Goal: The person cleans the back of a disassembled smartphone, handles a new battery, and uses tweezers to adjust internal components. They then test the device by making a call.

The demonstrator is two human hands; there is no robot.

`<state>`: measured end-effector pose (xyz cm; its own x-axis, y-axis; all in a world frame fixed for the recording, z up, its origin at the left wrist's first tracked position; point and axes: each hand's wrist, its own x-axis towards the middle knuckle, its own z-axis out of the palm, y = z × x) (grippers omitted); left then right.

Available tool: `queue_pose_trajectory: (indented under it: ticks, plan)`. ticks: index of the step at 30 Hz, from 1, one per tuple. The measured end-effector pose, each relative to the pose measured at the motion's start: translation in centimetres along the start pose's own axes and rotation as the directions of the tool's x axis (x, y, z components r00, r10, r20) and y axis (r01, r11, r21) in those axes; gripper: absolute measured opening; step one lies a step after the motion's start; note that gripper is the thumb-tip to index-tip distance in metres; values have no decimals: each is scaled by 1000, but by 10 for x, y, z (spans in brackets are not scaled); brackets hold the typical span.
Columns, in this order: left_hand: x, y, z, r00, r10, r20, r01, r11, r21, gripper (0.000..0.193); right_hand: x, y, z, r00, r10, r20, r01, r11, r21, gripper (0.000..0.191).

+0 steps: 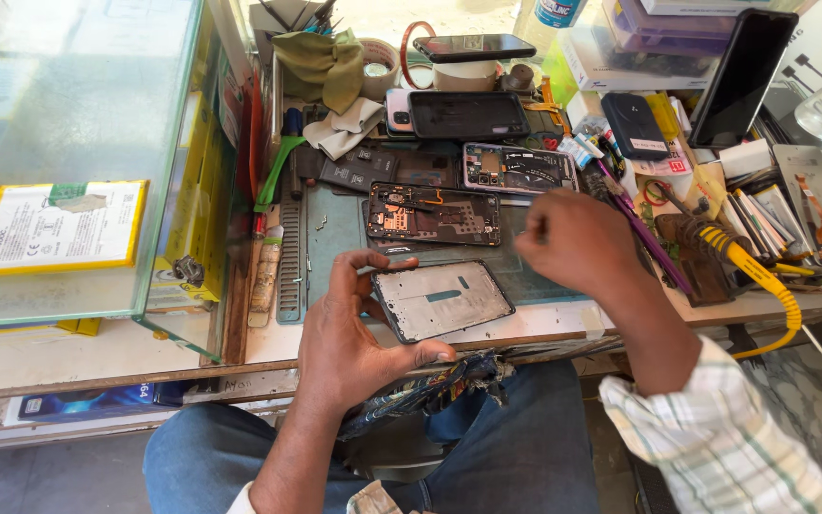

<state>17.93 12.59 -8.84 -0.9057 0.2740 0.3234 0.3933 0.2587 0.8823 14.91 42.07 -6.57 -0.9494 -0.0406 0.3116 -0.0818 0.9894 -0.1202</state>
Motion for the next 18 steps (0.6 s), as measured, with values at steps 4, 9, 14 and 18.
queue_pose_trajectory:
  ticks: [4,9,14,18]
  plan:
    - [-2,-5,-2,1000,20,14,-20,1000,-24,103,-25,2,6,989,145,42,-145,837,528,10]
    - [-5,-11,5,992,111,-67,-115,992,-59,106,-54,-14,27,969,226,98,-215,585,782,25]
    - [-7,-15,3,979,175,-103,-183,981,-69,104,-57,-16,34,959,260,112,-234,504,831,28]
    - [-6,-18,1,977,192,-93,-192,981,10,101,-57,-18,41,940,322,115,-291,577,763,16]
